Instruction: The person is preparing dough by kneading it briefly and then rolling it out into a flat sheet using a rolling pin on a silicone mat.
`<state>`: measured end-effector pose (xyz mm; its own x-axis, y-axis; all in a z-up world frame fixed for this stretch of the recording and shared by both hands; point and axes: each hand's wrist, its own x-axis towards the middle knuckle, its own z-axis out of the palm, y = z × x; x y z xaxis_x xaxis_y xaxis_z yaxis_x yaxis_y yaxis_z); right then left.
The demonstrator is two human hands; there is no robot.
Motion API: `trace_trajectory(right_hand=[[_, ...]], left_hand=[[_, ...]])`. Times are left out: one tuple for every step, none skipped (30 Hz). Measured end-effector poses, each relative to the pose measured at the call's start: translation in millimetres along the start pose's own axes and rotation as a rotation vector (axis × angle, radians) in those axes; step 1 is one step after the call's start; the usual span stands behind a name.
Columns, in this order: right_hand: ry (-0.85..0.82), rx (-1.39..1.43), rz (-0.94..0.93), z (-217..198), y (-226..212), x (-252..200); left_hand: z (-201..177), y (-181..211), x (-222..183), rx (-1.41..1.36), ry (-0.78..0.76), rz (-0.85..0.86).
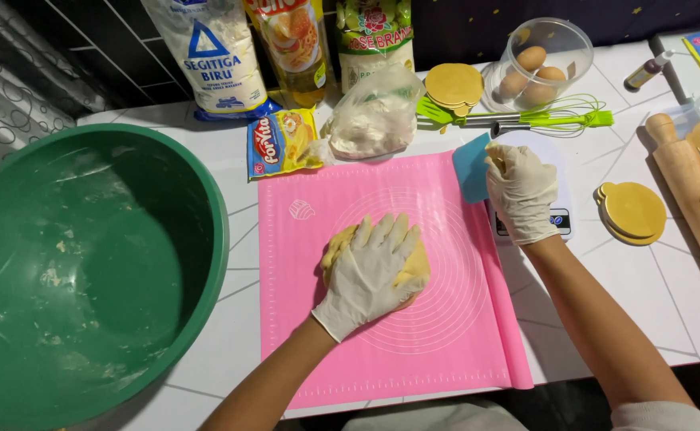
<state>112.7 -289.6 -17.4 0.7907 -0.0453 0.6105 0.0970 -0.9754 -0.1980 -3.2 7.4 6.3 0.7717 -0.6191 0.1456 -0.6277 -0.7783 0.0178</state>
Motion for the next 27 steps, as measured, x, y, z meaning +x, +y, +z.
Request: trace_trajectory(right_hand=[[0.012, 0.038, -0.003, -2, -1, 1], [0.023, 0.074, -0.005, -4, 0, 1], [0.021, 0.074, -0.004, -7, 5, 2], [0.079, -0.02, -0.047, -11, 11, 4], [0.137, -0.114, -0.089, -15, 17, 6], [0.134, -0.114, -0.088, -12, 20, 8], [0.114, -0.091, -0.111, -9, 23, 9], [0.093, -0.071, -0.131, -6, 26, 9], [0.09, -0.073, -0.128, -4, 23, 7], [0.057, -0.07, -0.144, -2, 20, 7], [0.025, -0.067, -0.159, 0, 16, 8], [0.026, -0.067, -0.161, 1, 14, 6], [-0.002, -0.047, -0.132, 2, 13, 4], [-0.028, -0.031, -0.1, 3, 13, 3], [-0.026, -0.035, -0.099, -5, 14, 0], [-0.069, 0.026, -0.036, -11, 12, -5], [-0.112, 0.086, 0.026, -17, 11, -9], [-0.116, 0.087, 0.027, -38, -7, -1], [-0.151, 0.036, 0.105, -59, -24, 7], [-0.185, -0.015, 0.182, -80, -42, 15], [-0.189, -0.014, 0.18, -82, -37, 9], [-0.035, -0.13, -0.001, -84, -33, 3], [0.121, -0.243, -0.181, -85, -29, -4], [0.117, -0.241, -0.183, -61, -31, -22], [0.08, -0.062, -0.289, -36, -33, -40], [0.044, 0.119, -0.389, -12, -34, -60], [0.041, 0.12, -0.388, -31, -61, -64]], left_hand=[[1, -1, 0, -0.01, 0.012, 0.001], [3, 0, 0, -0.022, 0.024, 0.005], [1, 0, -1, -0.024, 0.023, 0.005], [-1, 0, 0, -0.023, 0.029, 0.007], [-4, 0, 0, -0.021, 0.036, 0.009], [-4, 1, 1, -0.023, 0.033, 0.009], [-4, 1, 1, -0.025, 0.041, -0.002], [-4, 2, 2, -0.028, 0.048, -0.01], [-2, 3, 2, -0.031, 0.045, -0.007], [0, 3, 2, -0.036, 0.043, -0.011], [1, 2, 2, -0.041, 0.042, -0.014], [-4, 2, 0, -0.04, 0.044, -0.015], [-9, 2, -2, -0.034, 0.035, -0.015], [-13, 2, -3, -0.028, 0.028, -0.012], [-13, 1, -2, -0.029, 0.031, -0.008], [-13, 0, -4, -0.061, 0.031, -0.029], [-13, -1, -6, -0.094, 0.032, -0.049], [-16, -2, -9, -0.096, 0.028, -0.051], [-19, -3, -12, -0.068, 0.023, -0.087], [-22, -5, -15, -0.039, 0.019, -0.125], [-18, -6, -13, -0.041, 0.017, -0.129], [-15, -7, -11, 0.027, 0.047, -0.144], [-11, -8, -9, 0.095, 0.077, -0.159], [-7, -11, -11, 0.094, 0.074, -0.162], [-3, -14, -12, -0.032, 0.186, -0.126], [1, -15, -12, -0.158, 0.297, -0.085], [1, -20, -14, -0.16, 0.294, -0.085]])
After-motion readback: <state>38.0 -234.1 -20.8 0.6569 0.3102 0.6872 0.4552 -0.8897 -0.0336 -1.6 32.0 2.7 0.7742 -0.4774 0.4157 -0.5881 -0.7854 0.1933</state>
